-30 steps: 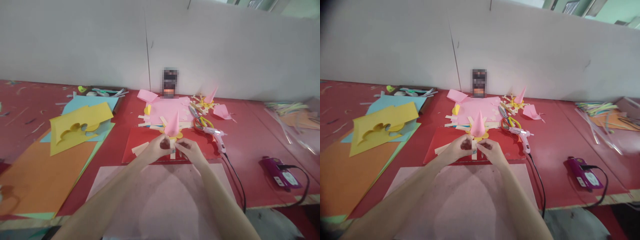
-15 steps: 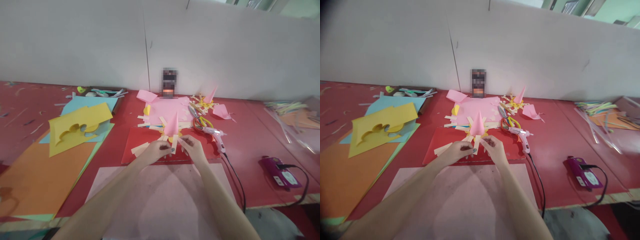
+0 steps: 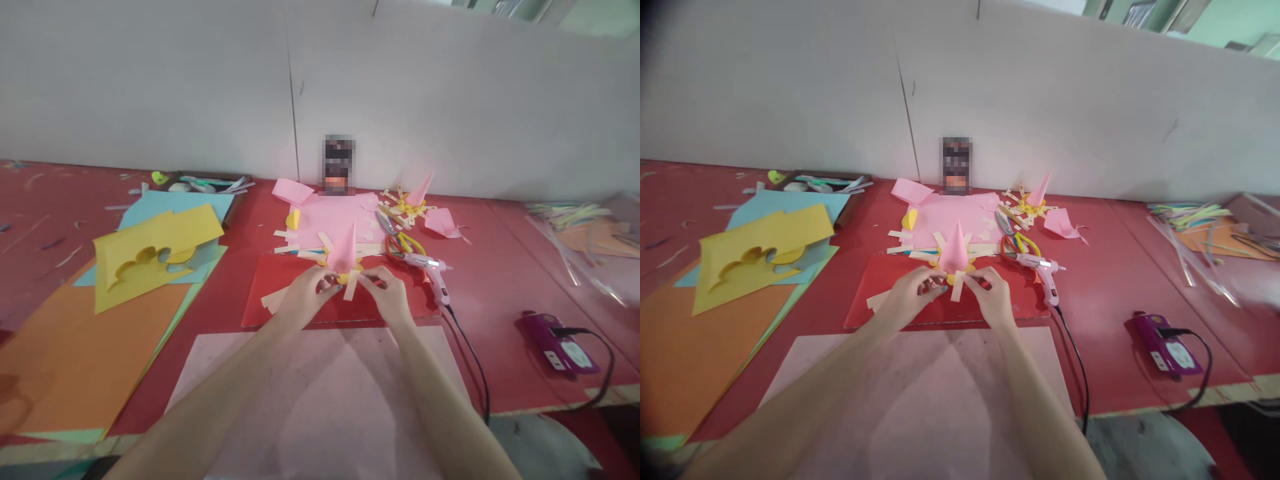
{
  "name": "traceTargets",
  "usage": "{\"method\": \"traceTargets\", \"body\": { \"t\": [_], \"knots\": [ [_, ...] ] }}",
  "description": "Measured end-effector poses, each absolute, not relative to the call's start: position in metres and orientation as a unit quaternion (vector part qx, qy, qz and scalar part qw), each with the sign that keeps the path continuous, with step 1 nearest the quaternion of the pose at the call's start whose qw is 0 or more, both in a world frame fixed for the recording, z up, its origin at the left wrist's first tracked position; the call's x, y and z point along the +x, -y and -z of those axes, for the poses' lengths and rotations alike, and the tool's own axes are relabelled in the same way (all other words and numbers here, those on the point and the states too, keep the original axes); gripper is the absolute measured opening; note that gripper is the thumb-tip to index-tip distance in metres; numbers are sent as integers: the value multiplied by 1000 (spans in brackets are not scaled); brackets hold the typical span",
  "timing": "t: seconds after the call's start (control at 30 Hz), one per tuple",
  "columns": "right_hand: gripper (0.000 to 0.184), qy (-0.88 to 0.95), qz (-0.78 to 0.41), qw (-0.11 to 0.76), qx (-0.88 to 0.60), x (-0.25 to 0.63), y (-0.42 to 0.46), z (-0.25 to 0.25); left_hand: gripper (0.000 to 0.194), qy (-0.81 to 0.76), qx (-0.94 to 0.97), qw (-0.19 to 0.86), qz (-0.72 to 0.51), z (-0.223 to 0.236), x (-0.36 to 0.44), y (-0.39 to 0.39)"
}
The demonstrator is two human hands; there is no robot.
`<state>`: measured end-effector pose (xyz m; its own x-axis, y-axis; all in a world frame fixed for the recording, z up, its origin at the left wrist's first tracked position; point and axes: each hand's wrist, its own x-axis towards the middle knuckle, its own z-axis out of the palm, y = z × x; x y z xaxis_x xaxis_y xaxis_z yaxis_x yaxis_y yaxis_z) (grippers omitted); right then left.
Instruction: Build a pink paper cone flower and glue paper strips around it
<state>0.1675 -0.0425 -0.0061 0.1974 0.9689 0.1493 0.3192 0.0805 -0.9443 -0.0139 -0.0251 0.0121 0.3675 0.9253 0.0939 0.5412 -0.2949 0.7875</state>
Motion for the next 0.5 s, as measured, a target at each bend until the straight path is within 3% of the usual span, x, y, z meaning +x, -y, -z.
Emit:
{"method": "traceTargets", "body": {
  "t": [0.13, 0.5],
  "knots": [
    [18, 565, -303, 473, -604, 168, 37, 9, 14, -472, 796, 223, -307, -2, -15, 18],
    [20, 633, -241, 386, -626, 163, 32, 20, 19, -473, 837, 146, -232, 6, -10, 17]
  ]
}}
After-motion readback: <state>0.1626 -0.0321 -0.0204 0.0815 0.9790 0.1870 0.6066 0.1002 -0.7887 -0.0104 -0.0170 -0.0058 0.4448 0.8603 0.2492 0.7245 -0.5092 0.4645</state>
